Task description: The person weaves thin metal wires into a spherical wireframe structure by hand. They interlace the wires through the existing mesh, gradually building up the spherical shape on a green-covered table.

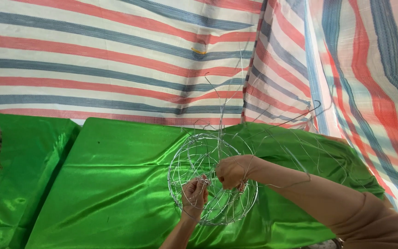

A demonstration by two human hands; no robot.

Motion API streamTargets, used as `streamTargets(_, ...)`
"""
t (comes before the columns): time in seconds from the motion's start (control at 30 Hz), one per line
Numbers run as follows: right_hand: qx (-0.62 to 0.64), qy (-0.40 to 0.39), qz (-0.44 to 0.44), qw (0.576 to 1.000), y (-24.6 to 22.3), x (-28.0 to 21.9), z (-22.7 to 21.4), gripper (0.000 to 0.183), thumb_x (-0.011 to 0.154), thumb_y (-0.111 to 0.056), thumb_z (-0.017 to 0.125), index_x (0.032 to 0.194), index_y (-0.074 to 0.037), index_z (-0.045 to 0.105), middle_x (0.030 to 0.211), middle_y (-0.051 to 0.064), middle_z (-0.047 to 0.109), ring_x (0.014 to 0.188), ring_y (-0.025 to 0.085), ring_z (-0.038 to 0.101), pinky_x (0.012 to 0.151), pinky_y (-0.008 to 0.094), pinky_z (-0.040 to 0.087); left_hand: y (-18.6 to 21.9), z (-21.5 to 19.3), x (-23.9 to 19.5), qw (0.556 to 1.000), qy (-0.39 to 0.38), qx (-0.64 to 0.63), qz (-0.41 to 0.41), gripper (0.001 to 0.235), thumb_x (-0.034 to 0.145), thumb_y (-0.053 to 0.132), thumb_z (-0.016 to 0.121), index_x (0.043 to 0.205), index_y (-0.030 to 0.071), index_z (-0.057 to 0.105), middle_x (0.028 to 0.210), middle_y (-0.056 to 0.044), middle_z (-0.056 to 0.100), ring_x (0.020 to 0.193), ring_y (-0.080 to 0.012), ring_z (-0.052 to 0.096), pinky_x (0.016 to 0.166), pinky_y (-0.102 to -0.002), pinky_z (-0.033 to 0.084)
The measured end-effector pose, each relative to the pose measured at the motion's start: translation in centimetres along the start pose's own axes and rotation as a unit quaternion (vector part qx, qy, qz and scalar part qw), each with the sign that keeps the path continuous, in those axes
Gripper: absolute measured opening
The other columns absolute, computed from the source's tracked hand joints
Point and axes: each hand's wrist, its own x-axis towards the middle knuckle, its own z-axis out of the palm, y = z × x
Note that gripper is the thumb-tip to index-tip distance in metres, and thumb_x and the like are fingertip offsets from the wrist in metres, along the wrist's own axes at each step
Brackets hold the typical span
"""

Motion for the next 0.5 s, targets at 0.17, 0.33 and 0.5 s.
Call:
streamTargets(0.17,0.095,0.073,0.065,0.991,1.1,1.3,1.1,0.016,0.100,0.005,0.050,0.092,-0.001,0.062,0.077,0.009,0.059,0.060,0.016,0.057,0.045,0.024,0.049,0.7,0.6,-0.4,0.999,-0.036,-0.002,-0.006,0.027,0.101,0.022,0.066,0.079,0.006,0.067,0.054,-0.003,0.057,0.040,-0.0102,0.045,0.033,-0.025,0.033)
streamTargets(0.33,0.056,0.127,0.063,0.988,0.4,-0.8,0.6,0.021,0.100,0.004,0.052,0.113,-0.001,0.068,0.088,0.014,0.070,0.056,0.019,0.067,0.042,0.026,0.054,-1.2,0.7,0.9,0.997,0.015,0.001,0.075,0.032,0.099,0.024,0.065,0.071,0.012,0.056,0.065,0.000,0.050,0.057,-0.0132,0.042,0.050,-0.032,0.036)
streamTargets(0.5,0.008,0.181,0.085,0.980,1.1,-0.5,1.4,0.030,0.109,-0.007,0.038,0.099,-0.007,0.067,0.082,0.008,0.066,0.061,0.016,0.067,0.053,0.026,0.059,-2.3,0.3,1.3,0.997,-0.049,0.016,0.056,0.028,0.105,0.024,0.056,0.083,0.009,0.066,0.063,0.001,0.053,0.051,-0.0099,0.044,0.042,-0.027,0.033)
